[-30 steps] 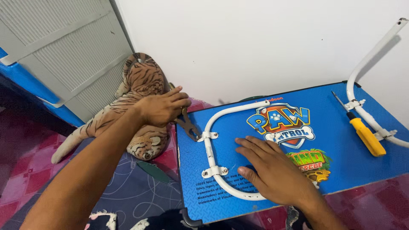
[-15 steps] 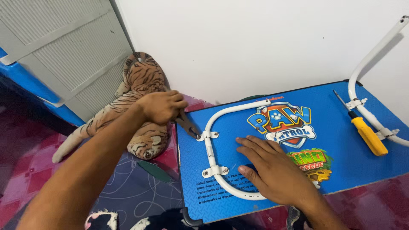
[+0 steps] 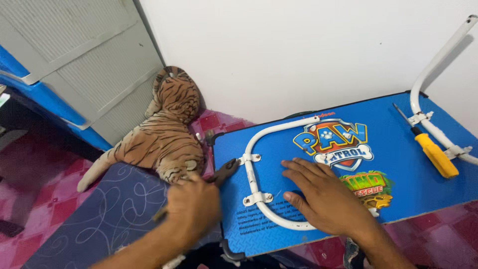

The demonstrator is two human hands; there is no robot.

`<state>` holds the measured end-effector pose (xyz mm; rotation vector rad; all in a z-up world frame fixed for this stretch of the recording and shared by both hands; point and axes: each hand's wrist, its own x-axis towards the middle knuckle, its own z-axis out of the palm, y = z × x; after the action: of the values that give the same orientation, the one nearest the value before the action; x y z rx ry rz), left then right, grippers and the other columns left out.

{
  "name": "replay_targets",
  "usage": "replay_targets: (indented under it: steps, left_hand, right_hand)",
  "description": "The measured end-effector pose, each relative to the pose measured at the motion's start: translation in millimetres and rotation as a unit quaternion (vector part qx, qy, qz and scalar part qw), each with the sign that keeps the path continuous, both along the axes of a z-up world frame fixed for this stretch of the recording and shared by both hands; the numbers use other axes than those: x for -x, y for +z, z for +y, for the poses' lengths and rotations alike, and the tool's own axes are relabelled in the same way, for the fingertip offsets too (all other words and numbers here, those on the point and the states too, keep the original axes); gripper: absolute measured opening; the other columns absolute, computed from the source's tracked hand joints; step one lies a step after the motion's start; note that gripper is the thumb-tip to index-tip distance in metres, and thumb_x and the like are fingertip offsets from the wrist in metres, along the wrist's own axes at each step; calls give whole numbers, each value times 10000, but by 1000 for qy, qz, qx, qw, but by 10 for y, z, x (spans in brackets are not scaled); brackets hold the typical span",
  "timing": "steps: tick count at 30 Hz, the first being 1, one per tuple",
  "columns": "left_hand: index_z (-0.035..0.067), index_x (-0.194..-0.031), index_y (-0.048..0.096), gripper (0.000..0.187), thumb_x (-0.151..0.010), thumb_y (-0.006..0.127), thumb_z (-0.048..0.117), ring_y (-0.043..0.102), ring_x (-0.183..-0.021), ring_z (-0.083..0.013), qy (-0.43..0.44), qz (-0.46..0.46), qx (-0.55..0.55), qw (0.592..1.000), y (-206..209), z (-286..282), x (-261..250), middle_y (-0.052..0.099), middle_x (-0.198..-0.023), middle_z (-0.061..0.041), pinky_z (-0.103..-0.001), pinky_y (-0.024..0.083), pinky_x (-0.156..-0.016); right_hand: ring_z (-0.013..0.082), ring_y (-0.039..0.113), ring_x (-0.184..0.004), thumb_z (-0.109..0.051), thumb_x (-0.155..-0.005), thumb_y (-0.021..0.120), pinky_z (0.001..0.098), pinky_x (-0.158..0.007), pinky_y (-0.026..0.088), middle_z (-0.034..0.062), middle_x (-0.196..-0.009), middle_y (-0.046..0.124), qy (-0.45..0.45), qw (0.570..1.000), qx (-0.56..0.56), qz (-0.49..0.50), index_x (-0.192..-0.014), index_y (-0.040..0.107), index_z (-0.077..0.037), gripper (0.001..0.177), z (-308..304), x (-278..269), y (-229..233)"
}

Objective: The person sits on the floor with a small children's folding table upside down in their lap. They use pliers to loosen and turn bolts on the white metal frame brackets, briefly use a screwdriver, reposition the table, and continue tightening the bracket bolts by hand and with pliers.

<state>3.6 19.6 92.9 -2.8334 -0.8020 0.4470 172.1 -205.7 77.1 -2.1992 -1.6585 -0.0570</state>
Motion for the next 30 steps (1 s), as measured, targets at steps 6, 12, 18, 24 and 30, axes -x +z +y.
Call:
replay_targets:
  steps: [6, 12, 18, 24, 30]
  left_hand:
    - [63, -1003, 783, 288, -867, 604, 243, 712, -910, -377, 48, -32, 87, 995, 118, -201, -42, 649, -1081, -226, -451, 608, -754]
    - [117, -1118, 727, 312, -926, 551, 288, 578, -1132, -392, -89, -27, 8, 996, 146, 187, 93, 562, -1191, -214, -509, 513, -937]
    - [19, -1065, 729, 377, -957, 525, 318, 439, -1270, -375, -205, -91, -14, 974, 179, 735, -151, 511, -1325, -174, -510, 397, -1058]
    - [-9, -1035, 729, 317, -811, 584, 162, 450, -1271, -368, -340, -78, -69, 935, 149, 1252, -343, 526, -1333, -183, -489, 322, -1149]
    - [-41, -979, 741, 310, -779, 581, 134, 439, -1272, -356, -380, -116, -26, 917, 45, 1490, -559, 534, -1335, -197, -452, 323, -1141]
  right_hand:
    - [330, 405, -1426, -408, -995, 512, 484, -1135, 294, 146, -1502, 506, 1, 1000, -12, 0, -1292, 600, -43, 479, -13, -3, -6]
    - [331, 373, -1442, -431, -1014, 477, 496, -1147, 264, 154, -1515, 486, -8, 1000, 0, 6, -1310, 592, -42, 502, -31, -11, -38]
    - [327, 373, -1446, -434, -1011, 476, 494, -1148, 263, 150, -1518, 484, -13, 1000, 6, 14, -1305, 593, -42, 503, -34, -9, -32]
    - [334, 384, -1442, -427, -1013, 489, 487, -1142, 283, 155, -1504, 496, -9, 1000, -7, 17, -1301, 593, -35, 497, -36, -7, -28]
    - [332, 385, -1435, -418, -1009, 498, 504, -1138, 275, 159, -1507, 491, -8, 1000, 1, 26, -1312, 591, -33, 498, -28, -13, -19]
